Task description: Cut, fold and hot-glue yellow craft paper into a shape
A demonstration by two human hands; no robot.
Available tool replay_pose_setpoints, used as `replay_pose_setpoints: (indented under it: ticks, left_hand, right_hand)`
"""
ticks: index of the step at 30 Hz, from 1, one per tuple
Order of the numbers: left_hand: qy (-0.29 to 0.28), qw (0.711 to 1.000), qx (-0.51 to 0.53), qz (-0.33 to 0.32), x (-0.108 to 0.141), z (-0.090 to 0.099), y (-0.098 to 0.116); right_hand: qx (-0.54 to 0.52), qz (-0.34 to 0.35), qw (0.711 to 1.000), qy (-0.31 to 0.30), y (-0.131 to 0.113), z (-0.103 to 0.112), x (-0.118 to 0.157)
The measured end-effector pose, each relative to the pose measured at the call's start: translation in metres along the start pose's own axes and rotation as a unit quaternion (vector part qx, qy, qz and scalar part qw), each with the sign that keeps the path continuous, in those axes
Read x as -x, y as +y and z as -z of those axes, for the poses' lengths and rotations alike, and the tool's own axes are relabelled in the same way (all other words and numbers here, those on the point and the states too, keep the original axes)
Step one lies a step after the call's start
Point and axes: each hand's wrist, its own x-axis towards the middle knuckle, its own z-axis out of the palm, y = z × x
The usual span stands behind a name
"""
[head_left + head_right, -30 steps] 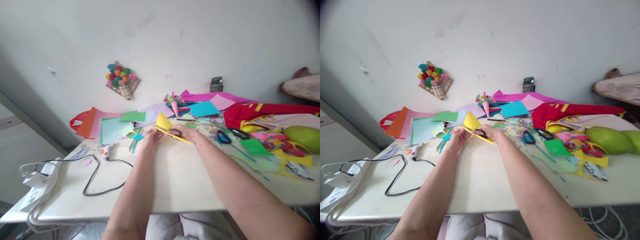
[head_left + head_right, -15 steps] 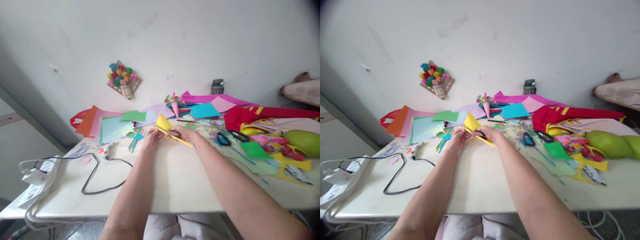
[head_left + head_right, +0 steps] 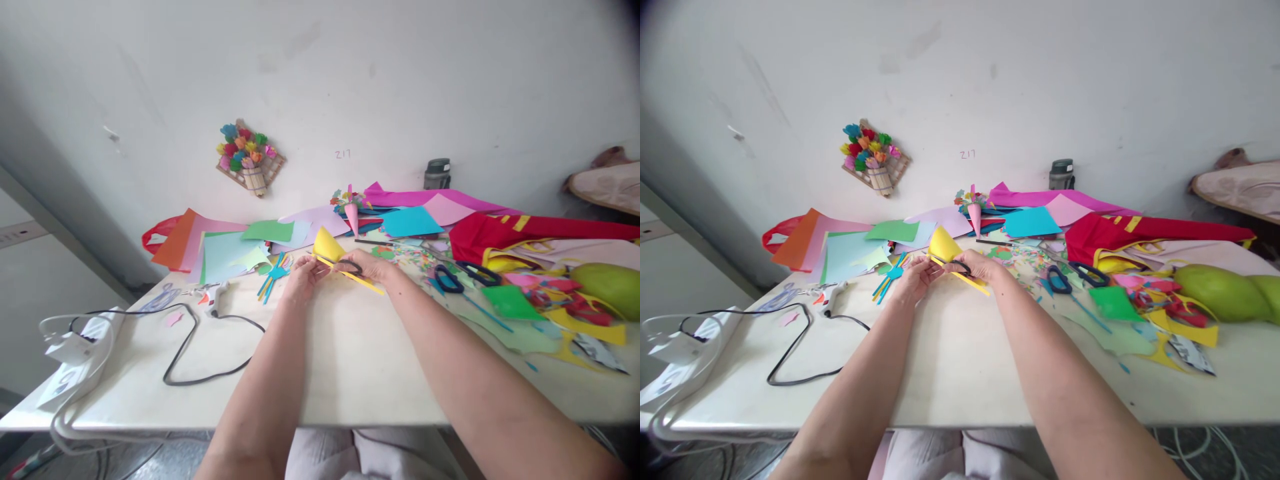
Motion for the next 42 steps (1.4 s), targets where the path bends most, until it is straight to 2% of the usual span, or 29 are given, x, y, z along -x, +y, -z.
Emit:
replay_pose_setpoints:
  ticks: [5,8,13,18,21,25,29,33,35,39,42]
  left_hand:
    - [0.016,1.000,0.011,0.003,-0.001,-0.001,0.000]
    - [0.036,0.999,0.015,-0.016,-0.001,0.001,0.001]
    - [0.136,0.988,0.025,-0.074,-0.003,0.006,0.007]
    - [0.215,0.969,0.048,-0.109,-0.006,0.012,0.013]
    - [0.242,0.962,0.056,-0.114,-0.006,0.013,0.015]
    - [0.226,0.967,0.058,-0.106,-0.005,0.009,0.015]
    - [0.167,0.982,0.024,-0.085,-0.004,0.002,0.009]
    - [0.104,0.992,-0.010,-0.073,-0.003,-0.004,0.001]
    - [0.093,0.992,-0.012,-0.080,-0.002,-0.005,0.000]
    - [0.149,0.984,-0.001,-0.102,-0.002,-0.002,0.005]
    - [0.222,0.968,-0.059,-0.098,-0.004,0.003,0.009]
  right_hand:
    - [-0.028,-0.011,1.000,-0.006,-0.002,0.000,0.002]
    - [-0.052,-0.008,0.998,-0.022,-0.001,0.002,0.001]
    - [-0.065,-0.023,0.997,-0.047,0.000,0.002,0.002]
    - [-0.090,-0.015,0.996,-0.018,0.000,0.001,0.002]
    - [-0.102,-0.013,0.995,0.000,0.000,-0.001,0.001]
    - [-0.108,-0.012,0.994,0.027,-0.001,-0.006,-0.003]
    - [-0.100,-0.015,0.993,0.064,-0.002,-0.015,-0.007]
    - [-0.091,-0.005,0.994,0.063,-0.006,-0.023,-0.009]
    - [-0.080,-0.010,0.995,0.057,-0.009,-0.025,-0.007]
    - [-0.058,-0.028,0.998,0.018,-0.010,-0.021,-0.002]
    - [-0.057,-0.026,0.998,-0.015,-0.008,-0.015,0.001]
